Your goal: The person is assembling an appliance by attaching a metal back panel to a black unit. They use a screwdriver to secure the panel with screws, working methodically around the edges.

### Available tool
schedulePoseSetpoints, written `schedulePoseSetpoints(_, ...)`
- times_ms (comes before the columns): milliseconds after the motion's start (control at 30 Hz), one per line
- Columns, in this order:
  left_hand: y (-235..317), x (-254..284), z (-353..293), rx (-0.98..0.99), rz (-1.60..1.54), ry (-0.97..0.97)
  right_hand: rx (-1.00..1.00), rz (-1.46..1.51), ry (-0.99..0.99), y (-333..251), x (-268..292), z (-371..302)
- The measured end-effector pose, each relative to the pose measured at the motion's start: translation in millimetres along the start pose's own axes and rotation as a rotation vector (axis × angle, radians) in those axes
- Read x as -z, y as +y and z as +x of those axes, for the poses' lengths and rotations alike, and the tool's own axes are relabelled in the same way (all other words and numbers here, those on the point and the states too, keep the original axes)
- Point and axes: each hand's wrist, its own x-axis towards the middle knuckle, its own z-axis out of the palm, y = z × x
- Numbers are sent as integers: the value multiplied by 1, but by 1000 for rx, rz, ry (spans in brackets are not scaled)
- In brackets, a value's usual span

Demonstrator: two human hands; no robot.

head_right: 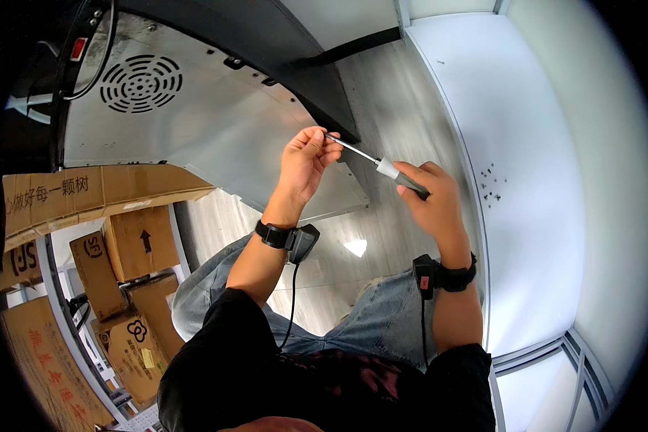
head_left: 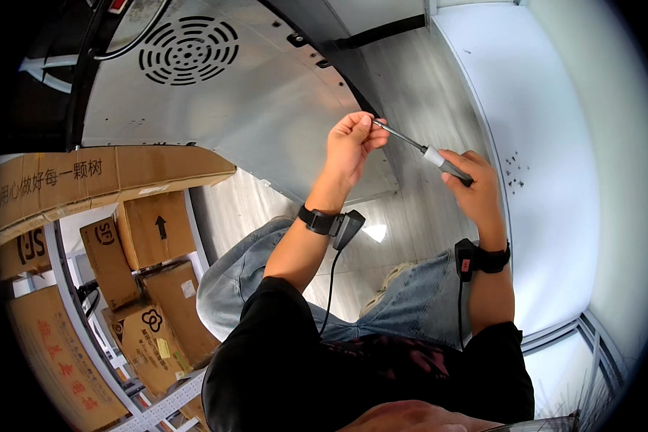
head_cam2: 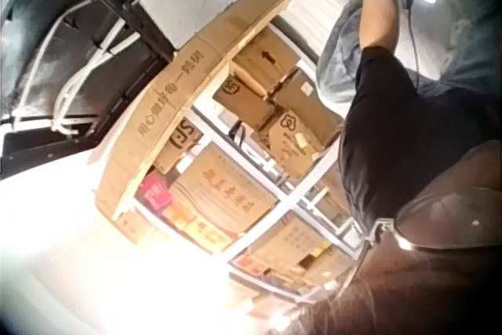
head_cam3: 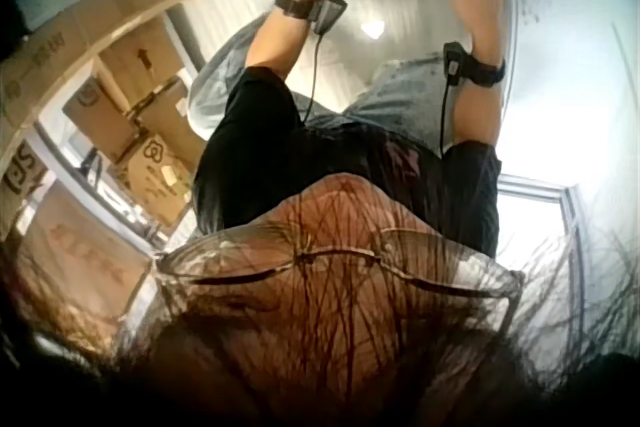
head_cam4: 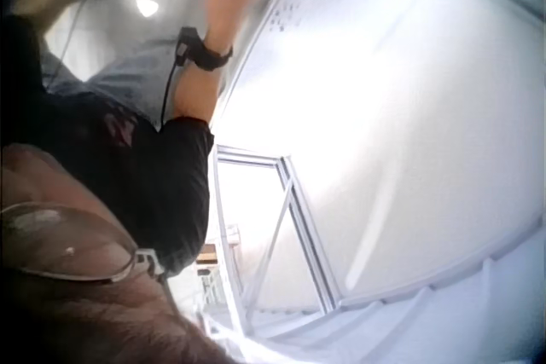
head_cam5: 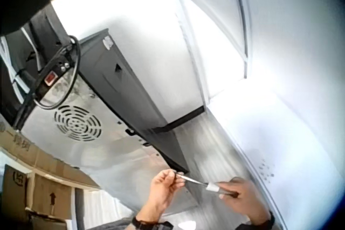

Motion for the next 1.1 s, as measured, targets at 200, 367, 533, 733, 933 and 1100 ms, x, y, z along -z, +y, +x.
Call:
schedulePoseSetpoints(200,7,9,-21,55,60,107,3,-32,21,-9,-8,-3)
schedulePoseSetpoints(367,31,7,-39,29,51,109,-78,149,18,-8,-20,2)
schedulePoseSetpoints(533,71,2,-46,-20,189,47,-27,329,-15,-22,-28,1)
schedulePoseSetpoints(733,106,-10,-43,-98,212,-62,19,486,47,-45,-35,-7)
schedulePoseSetpoints(933,129,-34,-31,-231,58,-175,31,553,267,-88,-51,-14)
schedulePoseSetpoints(1100,143,-40,-29,-245,-61,-250,15,426,536,-127,-74,-28)
